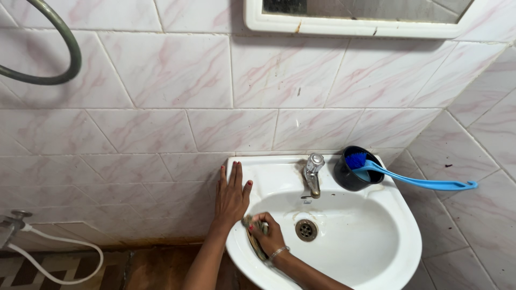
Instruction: The person scrubs a white bathroom sink with a cloth, focusing on the basin, drain, and faucet area. The person repeatedly wipes the sink surfaces while a blue scrub brush and a black cup remain on the sink's right side.
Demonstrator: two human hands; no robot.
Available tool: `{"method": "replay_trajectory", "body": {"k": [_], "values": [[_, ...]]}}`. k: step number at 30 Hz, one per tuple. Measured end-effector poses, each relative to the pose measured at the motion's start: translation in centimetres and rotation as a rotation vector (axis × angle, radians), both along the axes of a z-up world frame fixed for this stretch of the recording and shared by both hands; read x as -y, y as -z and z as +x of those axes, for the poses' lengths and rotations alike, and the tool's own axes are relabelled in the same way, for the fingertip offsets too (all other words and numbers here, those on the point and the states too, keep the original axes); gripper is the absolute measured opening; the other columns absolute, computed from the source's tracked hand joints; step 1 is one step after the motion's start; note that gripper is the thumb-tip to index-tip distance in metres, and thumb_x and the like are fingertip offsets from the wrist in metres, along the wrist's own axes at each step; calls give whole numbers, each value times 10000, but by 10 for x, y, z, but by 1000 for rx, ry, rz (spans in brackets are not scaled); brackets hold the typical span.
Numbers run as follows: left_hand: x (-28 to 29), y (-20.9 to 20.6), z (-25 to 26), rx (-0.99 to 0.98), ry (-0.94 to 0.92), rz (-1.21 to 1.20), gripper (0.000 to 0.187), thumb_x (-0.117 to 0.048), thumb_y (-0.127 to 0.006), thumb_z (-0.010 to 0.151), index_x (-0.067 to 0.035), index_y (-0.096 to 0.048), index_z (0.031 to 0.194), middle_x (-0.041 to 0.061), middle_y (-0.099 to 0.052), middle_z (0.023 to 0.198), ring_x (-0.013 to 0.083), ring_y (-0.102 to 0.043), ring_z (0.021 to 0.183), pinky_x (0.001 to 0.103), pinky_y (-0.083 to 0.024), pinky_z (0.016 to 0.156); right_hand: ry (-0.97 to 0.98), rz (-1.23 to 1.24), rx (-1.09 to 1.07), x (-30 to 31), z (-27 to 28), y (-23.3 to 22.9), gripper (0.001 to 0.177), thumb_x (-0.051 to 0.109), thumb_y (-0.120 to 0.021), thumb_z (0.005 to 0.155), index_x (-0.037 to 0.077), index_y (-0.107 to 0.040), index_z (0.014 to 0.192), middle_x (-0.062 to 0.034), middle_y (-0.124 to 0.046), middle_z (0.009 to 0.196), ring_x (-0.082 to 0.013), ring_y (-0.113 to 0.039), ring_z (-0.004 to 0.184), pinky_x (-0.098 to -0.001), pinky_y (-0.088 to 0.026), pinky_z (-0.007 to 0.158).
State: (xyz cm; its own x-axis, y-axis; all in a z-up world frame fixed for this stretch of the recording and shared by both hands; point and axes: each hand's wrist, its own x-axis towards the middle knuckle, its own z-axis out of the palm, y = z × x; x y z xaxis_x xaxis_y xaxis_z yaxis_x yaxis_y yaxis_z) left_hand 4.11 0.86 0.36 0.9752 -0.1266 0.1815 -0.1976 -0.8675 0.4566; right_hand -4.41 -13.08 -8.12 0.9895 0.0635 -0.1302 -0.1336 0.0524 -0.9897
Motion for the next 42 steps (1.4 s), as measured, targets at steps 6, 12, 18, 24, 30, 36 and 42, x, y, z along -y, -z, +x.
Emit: {"method": "replay_trajectory", "body": {"k": [6, 12, 18, 24, 30, 36, 42], "values": [[5, 0, -10, 9, -19, 86, 710, -514, -333, 1045, -95, -206, 1603, 94, -211, 1688, 405, -101, 1551, 602, -209, 1195, 524, -189, 270, -17, 28, 37, 232, 104, -638, 973, 53, -512, 1162, -146, -520, 1161, -264, -542, 1118, -386, -434, 1022], [7, -3, -5, -3, -30, 153, 713, -527, -324, 1036, -115, -217, 1609, 69, -180, 1690, 396, -93, 1540, 605, -194, 1193, 987, -389, 175, 46, 73, 68, 313, 72, -599, 971, 41, -455, 1247, -237, -419, 1232, -383, -477, 1145, -473, -402, 994], [10, -6, -3, 27, -19, 327, 824, -649, -353, 981, -116, -226, 1597, 82, -143, 1687, 375, -56, 1541, 586, -131, 1206, 1331, -348, 104, 160, 88, 72, 257, 35, -519, 1019, 55, -431, 1260, -268, -375, 1250, -394, -520, 1138, -460, -505, 963], [14, -7, 2, 64, 9, 366, 868, -702, -374, 949, -127, -261, 1589, 106, -138, 1684, 352, -47, 1544, 577, -117, 1211, 1477, -208, -266, 164, 104, 49, 284, 234, -521, 1058, 100, -412, 1284, -243, -389, 1257, -363, -608, 1061, -428, -595, 842], [14, -2, 9, 59, 10, 379, 843, -700, -364, 959, -145, -279, 1588, 105, -137, 1686, 337, -44, 1554, 590, -118, 1211, 1118, -222, -401, 69, 90, 55, 436, 257, -661, 939, 173, -483, 1328, -231, -477, 1234, -365, -630, 1066, -484, -566, 876], [14, -3, 11, 68, 2, 369, 857, -714, -378, 938, -160, -290, 1586, 119, -125, 1688, 337, -65, 1544, 606, -124, 1194, 479, -173, -194, -22, 39, 27, 287, 230, -651, 949, 169, -575, 1219, -122, -482, 1231, -286, -558, 1102, -395, -477, 987], [16, -1, 11, 117, 23, 361, 871, -725, -405, 926, -159, -308, 1582, 130, -151, 1685, 340, -95, 1548, 614, -139, 1192, -411, -528, 284, 40, -9, -17, 292, 125, -717, 915, 106, -570, 1168, -162, -511, 1112, -306, -543, 1051, -410, -474, 936]]}}
